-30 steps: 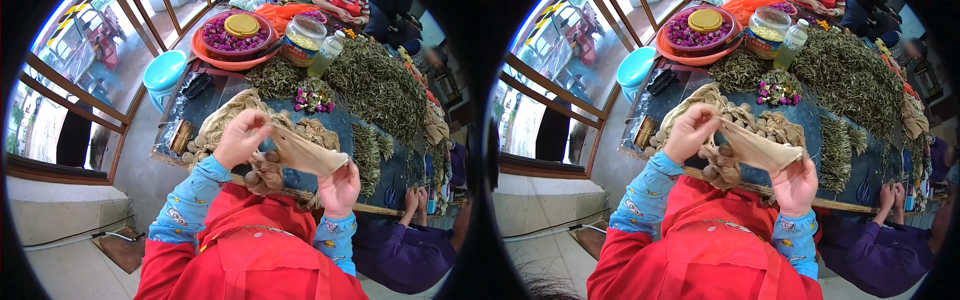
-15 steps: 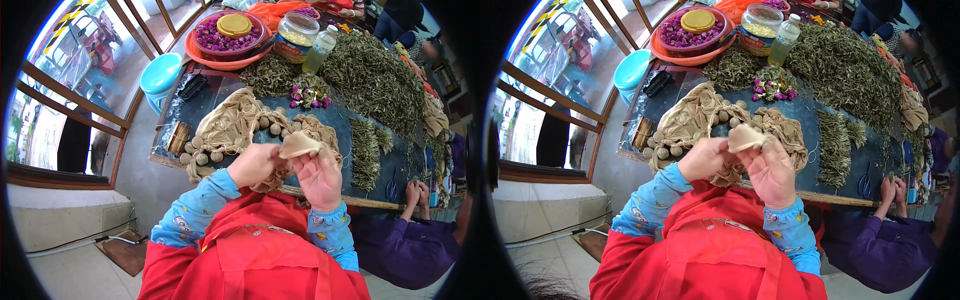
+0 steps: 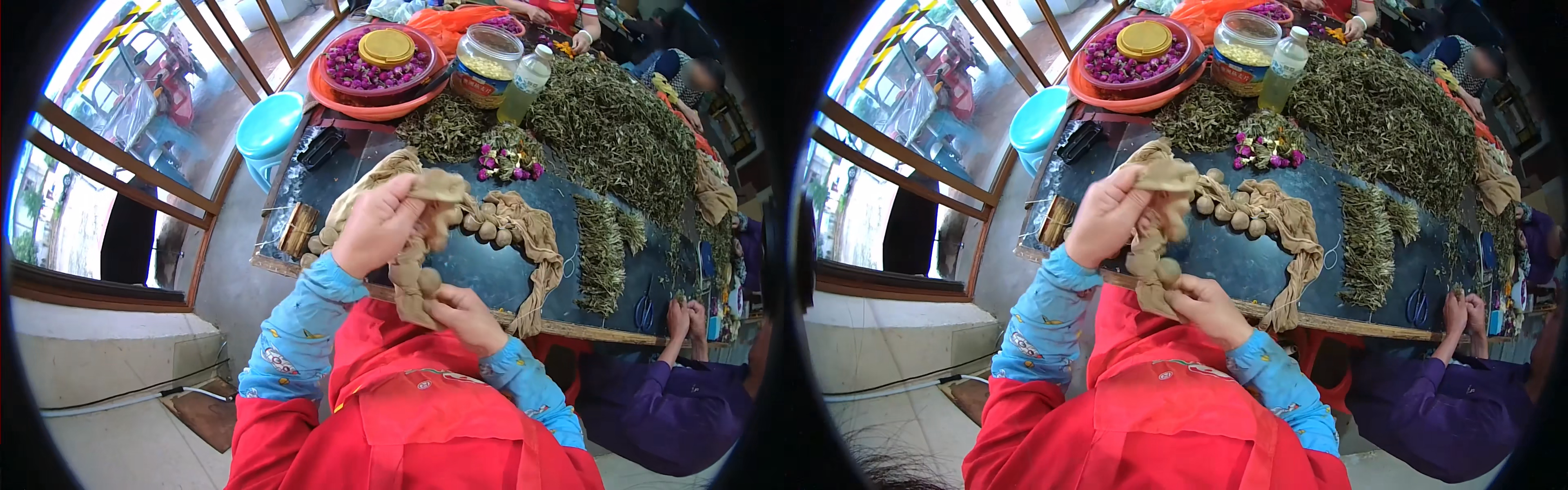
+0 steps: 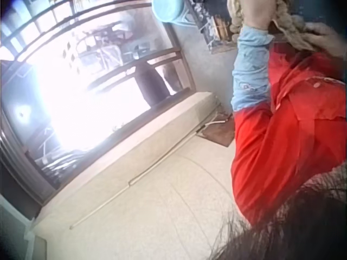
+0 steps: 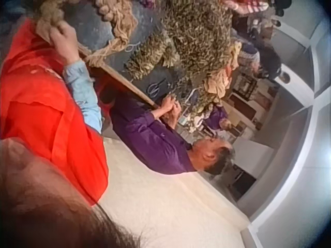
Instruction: The person assembles small bundles of dried herbs and flowers by wrapping them in cloth and tying them with string. They repeatedly pick up materials from a table, wrap the contents, and secure the bundles, placing the finished items in a growing pile.
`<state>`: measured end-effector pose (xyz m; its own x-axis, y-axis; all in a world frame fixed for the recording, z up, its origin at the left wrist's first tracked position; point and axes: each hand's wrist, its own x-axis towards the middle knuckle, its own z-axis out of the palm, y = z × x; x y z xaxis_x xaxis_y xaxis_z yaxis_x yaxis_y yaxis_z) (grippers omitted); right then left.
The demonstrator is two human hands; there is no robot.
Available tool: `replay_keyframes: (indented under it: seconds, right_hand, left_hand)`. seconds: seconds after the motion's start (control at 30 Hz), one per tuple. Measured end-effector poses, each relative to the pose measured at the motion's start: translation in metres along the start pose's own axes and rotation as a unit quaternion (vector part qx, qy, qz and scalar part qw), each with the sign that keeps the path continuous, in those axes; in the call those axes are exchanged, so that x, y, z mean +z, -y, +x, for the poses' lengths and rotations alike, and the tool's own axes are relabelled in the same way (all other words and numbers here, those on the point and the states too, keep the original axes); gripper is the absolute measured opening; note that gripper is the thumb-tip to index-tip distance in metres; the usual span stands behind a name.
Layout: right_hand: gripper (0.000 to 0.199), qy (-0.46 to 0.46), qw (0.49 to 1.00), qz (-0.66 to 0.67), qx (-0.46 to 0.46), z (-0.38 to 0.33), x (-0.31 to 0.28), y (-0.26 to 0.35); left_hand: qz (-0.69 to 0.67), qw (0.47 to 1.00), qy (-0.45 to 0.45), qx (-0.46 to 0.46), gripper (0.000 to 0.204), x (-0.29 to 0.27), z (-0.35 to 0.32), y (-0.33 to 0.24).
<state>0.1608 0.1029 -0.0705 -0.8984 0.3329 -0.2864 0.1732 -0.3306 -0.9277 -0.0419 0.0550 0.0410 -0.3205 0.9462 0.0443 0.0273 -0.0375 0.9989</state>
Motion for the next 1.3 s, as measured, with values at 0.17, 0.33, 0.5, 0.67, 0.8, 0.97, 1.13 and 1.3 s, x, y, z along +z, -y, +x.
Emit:
replay_keyframes:
  seconds: [0.17,0.33,0.5,0.67,0.8,0.97,1.13,1.3]
  right_hand:
    - [0.019,-0.128,0.992,-0.019,-0.001,-0.054,-0.02,0.046]
    - [0.015,-0.012,0.992,0.038,-0.123,-0.088,-0.009,0.029]
    - [0.026,-0.045,0.97,0.237,0.018,-0.075,0.007,0.024]
    - [0.044,0.007,0.966,0.24,0.1,-0.05,0.02,0.034]
    - [0.041,0.015,0.986,0.154,0.056,-0.049,0.013,0.004]
    - [0.042,-0.122,0.945,0.301,0.043,-0.068,-0.001,-0.008]
    - [0.038,-0.164,0.979,0.12,0.019,-0.063,0.0,-0.008]
    - [0.046,-0.173,0.884,-0.432,0.041,-0.082,-0.016,0.002]
  left_hand:
    - [0.175,0.946,-0.198,0.188,0.029,-0.026,0.03,0.002]
    - [0.213,0.958,-0.139,0.136,0.028,0.005,0.046,0.001]
    - [0.363,0.921,-0.108,0.086,0.026,0.013,0.053,0.026]
    - [0.318,0.924,-0.069,0.2,0.026,0.026,0.059,0.006]
    - [0.245,0.942,0.049,0.224,0.031,0.053,0.074,0.066]
    - [0.342,0.893,0.016,0.291,0.048,0.054,0.037,0.091]
    - [0.354,0.886,0.198,0.224,0.043,0.045,-0.038,0.087]
    - [0.466,0.835,0.059,0.288,0.025,0.014,-0.033,0.115]
